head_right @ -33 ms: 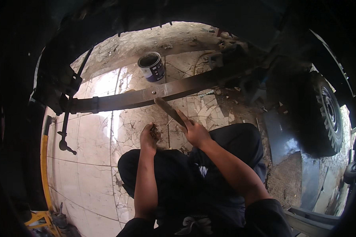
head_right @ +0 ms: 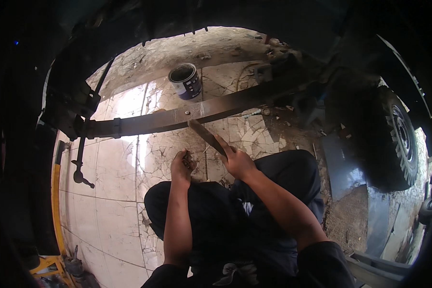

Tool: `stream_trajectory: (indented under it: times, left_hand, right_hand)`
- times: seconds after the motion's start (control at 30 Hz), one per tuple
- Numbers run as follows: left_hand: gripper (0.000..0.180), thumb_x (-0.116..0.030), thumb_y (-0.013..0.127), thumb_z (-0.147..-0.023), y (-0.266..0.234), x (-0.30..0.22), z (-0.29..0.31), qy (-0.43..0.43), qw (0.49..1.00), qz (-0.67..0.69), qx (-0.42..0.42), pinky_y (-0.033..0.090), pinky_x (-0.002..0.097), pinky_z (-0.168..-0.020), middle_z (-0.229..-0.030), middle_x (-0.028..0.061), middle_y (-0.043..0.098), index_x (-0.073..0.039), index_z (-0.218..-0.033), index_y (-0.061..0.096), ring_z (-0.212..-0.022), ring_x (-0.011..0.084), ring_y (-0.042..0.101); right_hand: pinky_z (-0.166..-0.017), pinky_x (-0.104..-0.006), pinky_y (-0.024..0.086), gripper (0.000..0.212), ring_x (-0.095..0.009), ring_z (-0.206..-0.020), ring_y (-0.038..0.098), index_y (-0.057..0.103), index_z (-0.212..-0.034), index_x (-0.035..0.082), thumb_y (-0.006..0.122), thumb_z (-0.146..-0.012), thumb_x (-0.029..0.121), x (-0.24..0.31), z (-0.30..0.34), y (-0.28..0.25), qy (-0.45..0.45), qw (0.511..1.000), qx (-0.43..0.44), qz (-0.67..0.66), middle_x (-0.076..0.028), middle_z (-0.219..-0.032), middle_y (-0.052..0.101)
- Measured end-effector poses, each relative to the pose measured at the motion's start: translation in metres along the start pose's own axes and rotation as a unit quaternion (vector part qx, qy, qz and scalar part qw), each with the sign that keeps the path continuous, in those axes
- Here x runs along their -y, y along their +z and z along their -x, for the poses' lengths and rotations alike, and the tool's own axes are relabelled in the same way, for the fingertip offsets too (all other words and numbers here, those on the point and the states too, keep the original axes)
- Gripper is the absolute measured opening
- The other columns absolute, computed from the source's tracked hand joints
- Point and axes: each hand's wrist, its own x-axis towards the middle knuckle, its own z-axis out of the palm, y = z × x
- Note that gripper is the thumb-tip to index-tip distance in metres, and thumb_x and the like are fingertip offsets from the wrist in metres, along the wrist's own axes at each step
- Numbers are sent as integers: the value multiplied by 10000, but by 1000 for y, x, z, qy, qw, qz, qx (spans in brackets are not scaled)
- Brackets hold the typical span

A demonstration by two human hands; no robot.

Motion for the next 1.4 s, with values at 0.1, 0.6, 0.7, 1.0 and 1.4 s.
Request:
stream_trajectory:
  times: [0.1, 0.6, 0.7, 1.0, 1.4]
  left_hand:
    - [220, -279, 634, -1027, -21, 4, -11, 23, 999, -28, -7, 420, 322, -597, -715, 4, 533, -83, -927, 644, -614, 131, 481]
    - [318, -267, 715, -937, 0, 22, -8, 22, 955, -277, 103, 430, 322, -659, -830, 25, 585, 1, -1109, 711, -731, 128, 525]
    - [293, -97, 615, -875, 4, 27, -1, -39, 958, -236, 157, 441, 301, -702, -845, 34, 605, 17, -1134, 692, -766, 134, 552]
    - [249, -138, 738, -975, 20, 31, 2, 65, 958, -252, 121, 515, 278, -792, -1073, 75, 709, -20, -1186, 677, -927, 133, 658]
    - [253, -117, 789, -945, 30, 6, 8, 27, 974, -199, 101, 577, 301, -747, -1022, 95, 760, 26, -1144, 727, -892, 167, 737]
  right_hand:
    - [-833, -597, 573, 631, -522, -957, 699, 409, -1561, 171, 633, -972, 205, 29, -10, -2, 164, 984, 57, 31, -299, -1087, 711]
    - [-934, -498, 575, 599, -434, -1033, 712, 581, -1442, 110, 741, -867, 154, -13, -13, 17, 54, 998, 6, 26, -220, -1139, 714]
    - [-936, -440, 582, 592, -389, -1036, 725, 622, -1392, 86, 797, -835, 182, -8, -15, 10, 90, 983, 94, -128, -218, -1126, 734]
    - [-897, -405, 588, 432, -333, -1010, 751, 730, -1249, 75, 781, -833, 179, 2, -17, 13, 29, 977, 10, -211, -197, -1066, 768]
    - [-794, -358, 577, 267, -268, -877, 770, 782, -1123, 63, 803, -913, 226, 1, -23, 8, 99, 971, -33, -216, -134, -952, 791]
